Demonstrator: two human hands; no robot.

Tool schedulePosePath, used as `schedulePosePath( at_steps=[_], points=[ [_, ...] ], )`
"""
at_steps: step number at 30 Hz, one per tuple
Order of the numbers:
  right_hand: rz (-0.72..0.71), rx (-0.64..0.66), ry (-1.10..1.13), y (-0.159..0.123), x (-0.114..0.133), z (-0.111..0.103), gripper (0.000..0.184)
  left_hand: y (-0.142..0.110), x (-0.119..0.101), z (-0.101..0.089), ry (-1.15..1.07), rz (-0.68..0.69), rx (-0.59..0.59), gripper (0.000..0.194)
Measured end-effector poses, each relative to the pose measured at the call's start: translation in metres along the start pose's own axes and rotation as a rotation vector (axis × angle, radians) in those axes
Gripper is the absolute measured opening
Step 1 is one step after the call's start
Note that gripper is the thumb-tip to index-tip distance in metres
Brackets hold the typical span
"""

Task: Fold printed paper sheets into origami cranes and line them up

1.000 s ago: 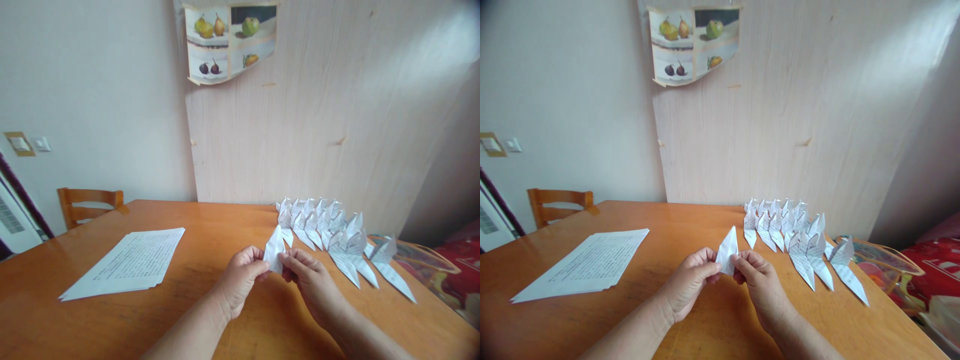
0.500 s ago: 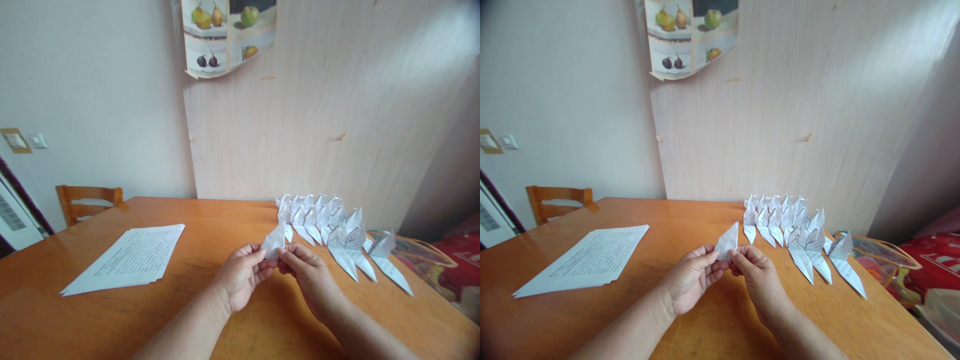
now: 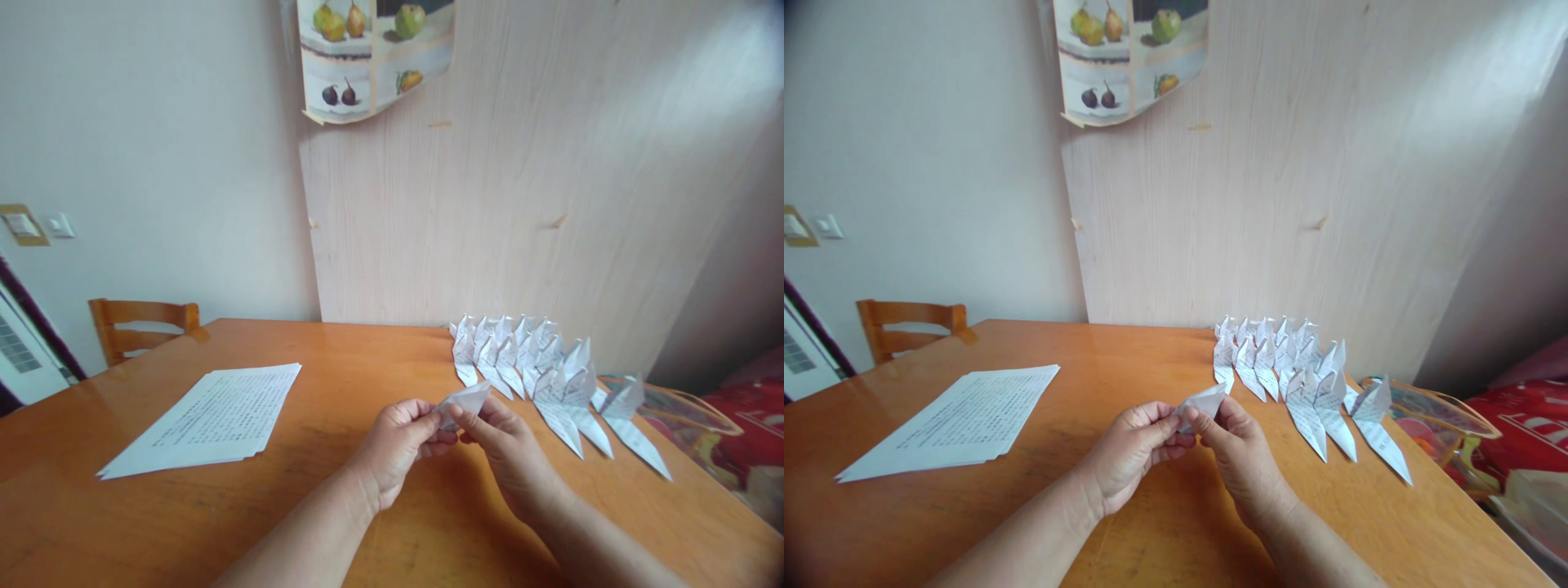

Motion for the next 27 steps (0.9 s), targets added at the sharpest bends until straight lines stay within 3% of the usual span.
schedulePosePath(
  at_steps=[10, 20, 27],
  points=[
    [0.011, -0.051, 0.015, 0.0, -0.003, -0.004, 0.027, -0.001, -0.001, 0.002, 0.036, -0.034, 0.059, 0.029],
    [0.062, -0.052, -0.001, 0.001, -0.006, -0.01, 0.025, 0.007, 0.004, -0.007, -0.145, -0.031, -0.068, 0.017],
    [0.128, -0.099, 0.165, 0.006, -0.017, -0.013, 0.03, 0.011, 0.005, -0.009, -0.215, -0.071, -0.071, 0.03]
  ],
)
Point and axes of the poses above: each hand's wrist, its own y-axis towards the middle knuckle, its own z-axis out of the palm, x = y × z, the point moved 3 cm from there along y, towards the middle knuckle, and after that the axes turned 6 degrees about y, right-handed, at the moved point
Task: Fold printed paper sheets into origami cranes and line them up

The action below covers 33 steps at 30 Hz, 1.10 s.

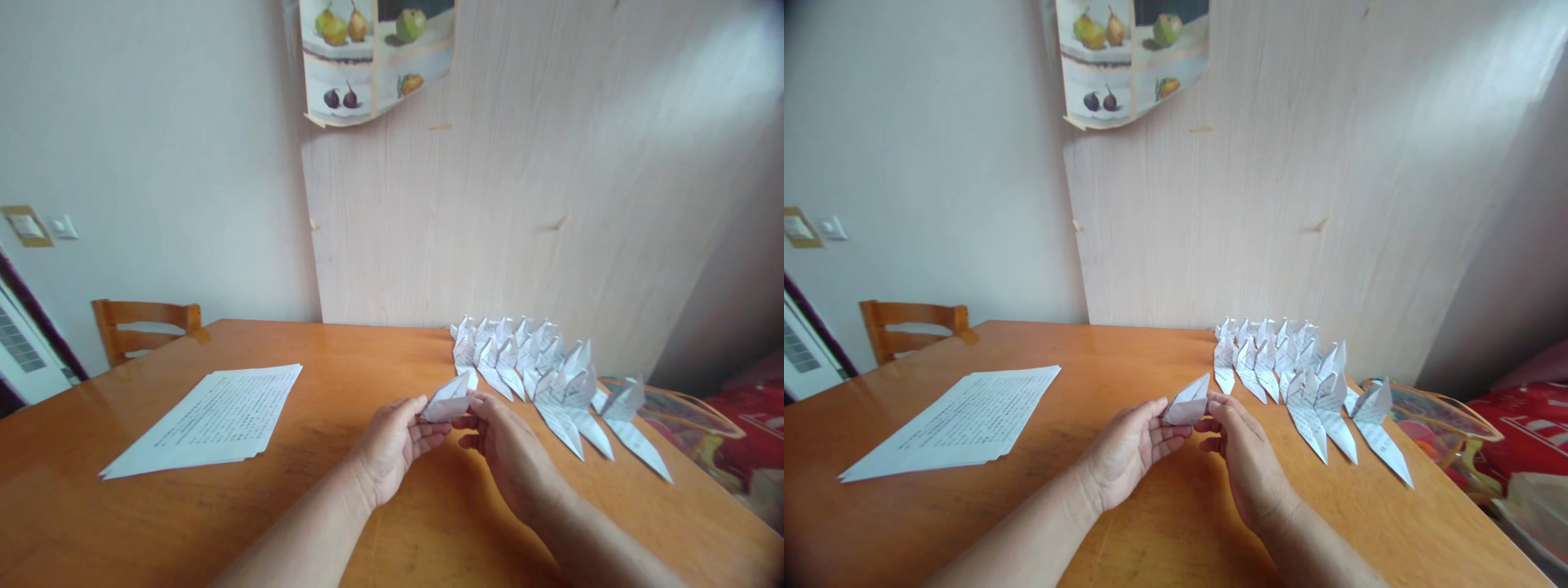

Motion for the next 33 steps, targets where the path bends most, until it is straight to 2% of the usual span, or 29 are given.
schedulePosePath(
  at_steps=[3, 7, 13, 18, 33],
  points=[
    [0.022, 0.009, 0.023, 0.0, -0.001, 0.001, 0.033, 0.001, 0.001, -0.001, -0.001, 0.001, -0.007, 0.028],
    [0.035, 0.037, -0.023, -0.004, 0.0, 0.003, 0.024, 0.001, 0.0, -0.002, 0.015, 0.009, -0.012, 0.019],
    [0.031, 0.097, -0.129, -0.009, 0.003, 0.007, 0.024, 0.001, -0.001, -0.003, 0.018, 0.0, 0.004, 0.019],
    [0.011, 0.145, -0.122, -0.01, 0.004, 0.013, 0.024, 0.003, 0.002, -0.006, 0.015, 0.011, -0.007, 0.018],
    [-0.006, 0.115, -0.15, -0.01, 0.005, 0.015, 0.025, 0.004, 0.003, -0.005, 0.049, 0.019, 0.003, 0.019]
  ],
)
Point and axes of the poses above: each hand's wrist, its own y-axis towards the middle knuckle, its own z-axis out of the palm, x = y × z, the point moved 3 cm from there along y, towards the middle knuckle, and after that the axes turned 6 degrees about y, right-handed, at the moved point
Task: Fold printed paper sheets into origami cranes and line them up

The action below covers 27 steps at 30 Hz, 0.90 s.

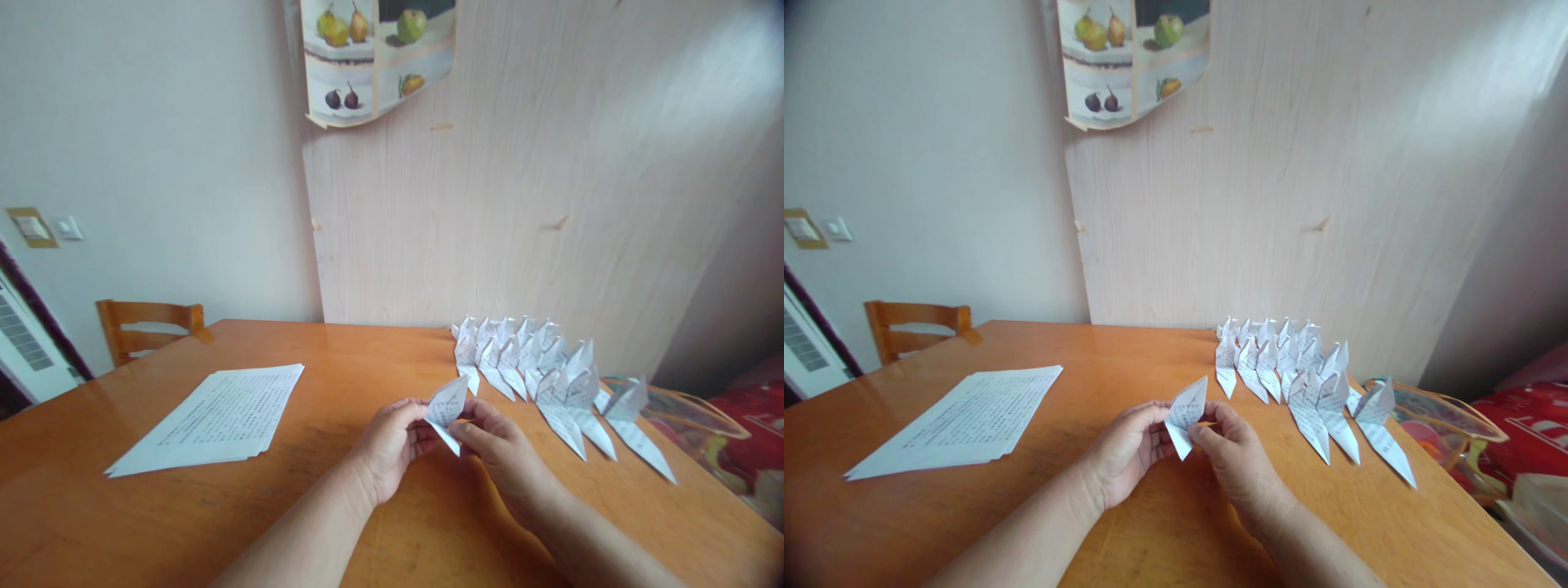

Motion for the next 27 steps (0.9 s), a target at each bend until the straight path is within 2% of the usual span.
schedulePosePath(
  at_steps=[6, 20, 27],
  points=[
    [0.005, -0.055, -0.063, 0.0001, -0.002, -0.0059, 0.024, -0.0027, -0.002, 0.0026, -0.038, -0.028, -0.001, 0.015],
    [-0.006, -0.024, -0.003, 0.0018, -0.0035, -0.0055, 0.019, 0.0015, 0.0023, 0.001, -0.032, -0.013, 0.022, 0.021],
    [-0.035, -0.003, 0.044, 0.0039, -0.0076, -0.008, 0.03, 0.0034, 0.0025, 0.0003, -0.006, 0.006, 0.046, 0.024]
  ],
)
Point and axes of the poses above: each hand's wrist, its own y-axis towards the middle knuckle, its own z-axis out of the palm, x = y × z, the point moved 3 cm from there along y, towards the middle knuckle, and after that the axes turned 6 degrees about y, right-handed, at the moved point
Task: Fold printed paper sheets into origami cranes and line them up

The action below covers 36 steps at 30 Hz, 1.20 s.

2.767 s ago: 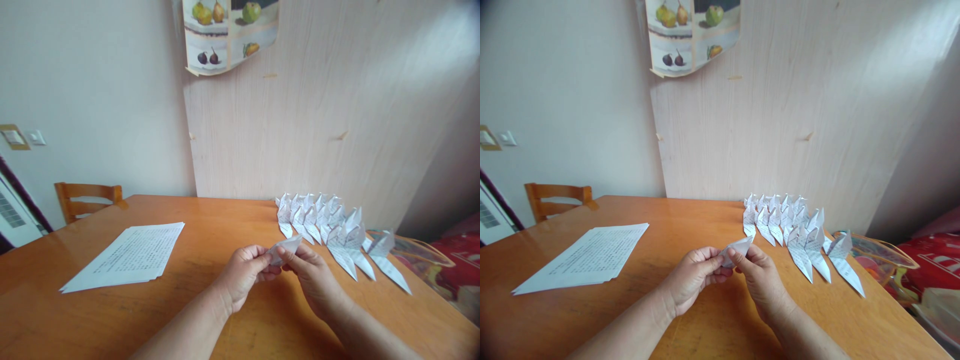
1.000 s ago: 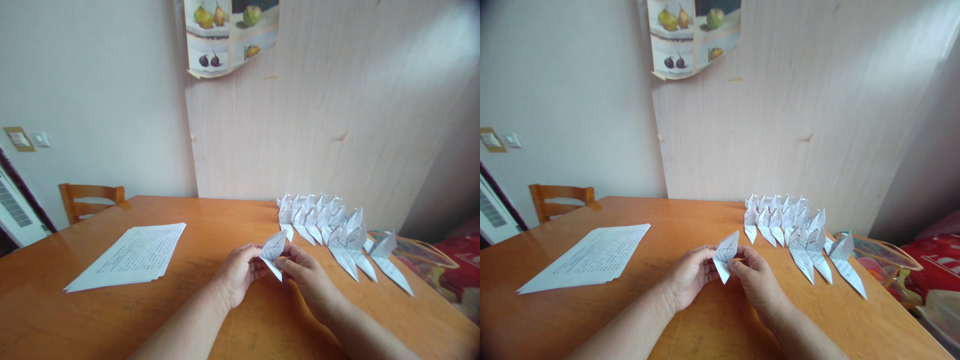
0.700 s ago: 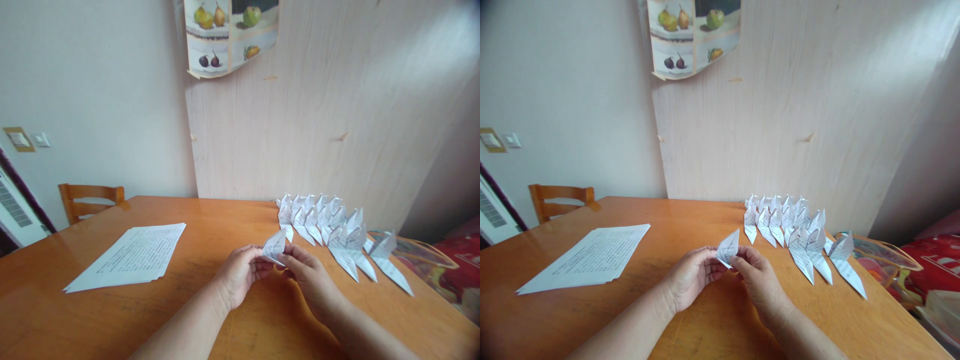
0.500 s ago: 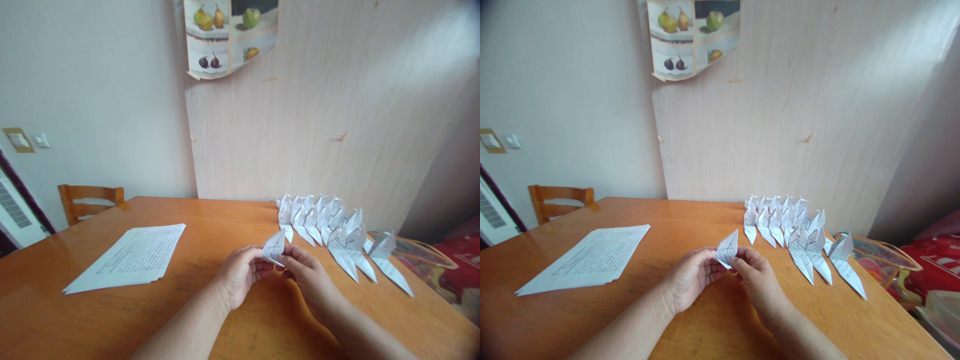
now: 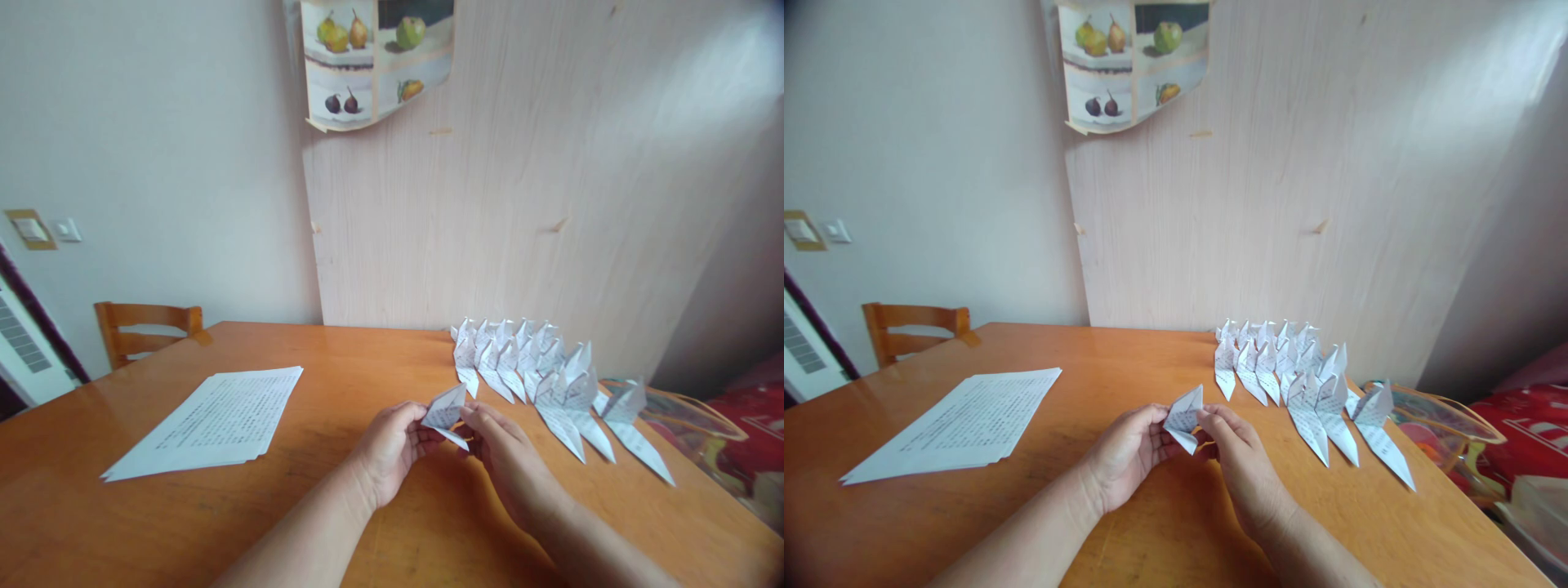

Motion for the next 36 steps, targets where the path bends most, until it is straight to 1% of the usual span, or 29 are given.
schedulePosePath(
  at_steps=[5, 7, 11, 16, 26, 31, 36],
  points=[
    [0.016, -0.022, 0.031, 0.003, -0.004, -0.002, 0.045, -0.001, -0.002, 0.001, 0.04, 0.022, -0.026, 0.024],
    [0.023, -0.032, 0.069, 0.003, -0.006, -0.003, 0.048, -0.002, -0.002, 0.002, 0.057, 0.04, -0.037, 0.021],
    [0.014, -0.001, 0.108, 0.002, -0.004, -0.002, 0.039, -0.003, -0.004, 0.002, 0.076, 0.077, -0.034, 0.016],
    [0.031, 0.002, 0.109, -0.001, 0.002, 0.001, 0.032, -0.002, -0.007, 0.0, 0.081, 0.106, -0.032, 0.019],
    [0.009, -0.023, 0.067, -0.001, 0.004, 0.001, 0.032, -0.005, -0.01, 0.003, 0.076, 0.114, -0.025, 0.024],
    [-0.006, -0.01, 0.054, -0.002, 0.004, 0.0, 0.032, -0.006, -0.012, 0.003, 0.07, 0.123, 0.003, 0.026],
    [-0.026, -0.001, 0.067, -0.001, 0.006, 0.001, 0.032, -0.007, -0.015, 0.006, 0.08, 0.15, 0.056, 0.024]
  ],
)
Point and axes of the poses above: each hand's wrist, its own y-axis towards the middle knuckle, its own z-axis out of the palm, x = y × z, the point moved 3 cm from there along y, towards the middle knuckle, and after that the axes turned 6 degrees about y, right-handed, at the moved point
